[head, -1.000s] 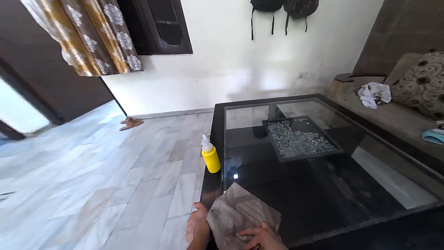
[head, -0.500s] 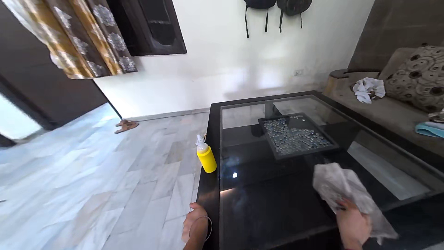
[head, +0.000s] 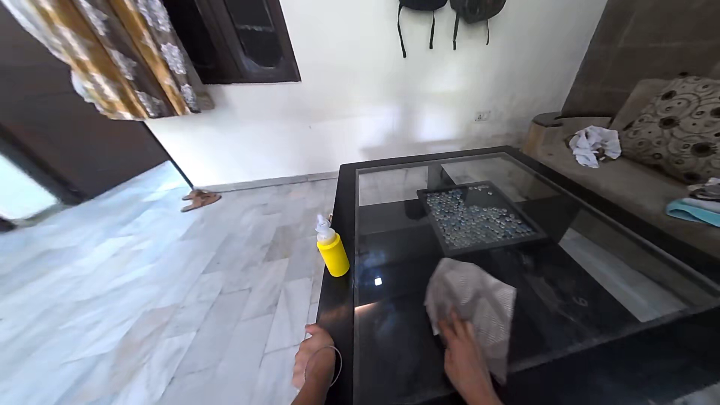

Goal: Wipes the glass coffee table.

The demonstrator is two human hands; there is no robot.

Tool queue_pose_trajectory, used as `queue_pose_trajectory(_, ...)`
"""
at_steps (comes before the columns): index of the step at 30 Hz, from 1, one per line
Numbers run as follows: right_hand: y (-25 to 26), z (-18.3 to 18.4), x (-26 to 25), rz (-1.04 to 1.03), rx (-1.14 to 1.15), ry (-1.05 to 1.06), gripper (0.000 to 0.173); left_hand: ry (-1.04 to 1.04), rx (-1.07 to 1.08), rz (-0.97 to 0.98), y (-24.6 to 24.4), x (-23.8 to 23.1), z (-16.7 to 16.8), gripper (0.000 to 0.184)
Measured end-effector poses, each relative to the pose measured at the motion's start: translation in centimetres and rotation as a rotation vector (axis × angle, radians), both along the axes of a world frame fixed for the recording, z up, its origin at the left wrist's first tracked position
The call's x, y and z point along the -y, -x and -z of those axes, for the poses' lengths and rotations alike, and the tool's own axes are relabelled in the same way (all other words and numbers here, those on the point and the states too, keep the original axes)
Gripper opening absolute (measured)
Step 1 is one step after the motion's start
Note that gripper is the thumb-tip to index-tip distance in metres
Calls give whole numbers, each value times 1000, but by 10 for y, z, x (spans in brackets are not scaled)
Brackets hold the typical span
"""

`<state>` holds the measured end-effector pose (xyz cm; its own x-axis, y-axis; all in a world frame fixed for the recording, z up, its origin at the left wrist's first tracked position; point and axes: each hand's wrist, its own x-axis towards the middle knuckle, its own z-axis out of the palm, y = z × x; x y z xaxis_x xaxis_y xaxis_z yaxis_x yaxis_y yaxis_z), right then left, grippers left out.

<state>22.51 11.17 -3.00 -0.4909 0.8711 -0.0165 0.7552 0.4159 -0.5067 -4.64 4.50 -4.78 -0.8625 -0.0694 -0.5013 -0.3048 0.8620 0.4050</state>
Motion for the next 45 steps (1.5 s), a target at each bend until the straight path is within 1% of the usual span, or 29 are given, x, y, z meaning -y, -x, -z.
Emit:
queue_pose_trajectory(3, 21, 3, 21, -296, -123, 27, 49, 8, 8, -5, 0, -1, 0, 85)
queue_pose_trajectory(6, 34, -1, 38, -513, -224, 126, 43, 12, -3, 4, -2, 0, -4, 83)
queue_pose_trajectory(8, 37, -2, 39, -583, -254, 197, 40, -11, 0, 40, -9, 5, -14, 81)
queue_pose_trajectory(10, 34, 0, 32, -568, -282, 227, 38, -3, -5, 52, -8, 4, -12, 80)
queue_pose_trajectory(12, 27, 1, 15, -487, -253, 216, 32, 14, -10, 17, -4, 1, -8, 80)
queue_pose_trajectory(14, 17, 3, -6, -337, -217, 168, 30, 0, -11, -11, -4, -1, -8, 81)
queue_pose_trajectory(17, -7, 2, -35, -53, -178, 117, 31, 14, -15, 12, -4, 0, -5, 84)
queue_pose_trajectory(21, -52, 10, -63, 320, -213, -39, 34, 12, -4, 9, 0, 0, 0, 85)
queue_pose_trajectory(22, -65, 12, -66, 431, -220, -89, 33, 9, 0, 2, 0, 0, 0, 85)
queue_pose_trajectory(24, -87, 13, -69, 671, -202, -149, 25, 9, 2, -4, -1, 0, -1, 85)
queue_pose_trajectory(26, -105, 15, -70, 853, -173, -176, 22, 7, -10, -12, 0, -1, 1, 84)
queue_pose_trajectory(28, -115, 15, -69, 952, -141, -152, 27, 5, -8, -25, 0, -1, 1, 83)
queue_pose_trajectory(30, -112, 14, -65, 959, -113, -126, 35, 17, -6, -16, 0, -1, 1, 83)
queue_pose_trajectory(32, -99, 15, -59, 890, -101, -133, 39, 26, -10, -3, 0, -1, 0, 83)
queue_pose_trajectory(34, -79, 12, -50, 762, -67, -117, 42, 33, -11, 0, 1, -2, 2, 83)
queue_pose_trajectory(36, -53, 3, -36, 605, -14, -47, 46, 26, -15, -9, 1, -1, 4, 84)
queue_pose_trajectory(38, -26, 0, -20, 412, -32, -21, 45, 30, -12, 5, 1, -1, 3, 84)
queue_pose_trajectory(40, -1, 4, -2, 190, -117, -36, 43, 0, -10, 26, 0, 1, 1, 83)
queue_pose_trajectory(43, 24, 0, 19, -171, -216, 104, 47, -8, -3, 25, 0, 2, -1, 84)
queue_pose_trajectory(45, 34, 1, 26, -355, -275, 188, 45, 9, -4, 17, 0, 1, -1, 83)
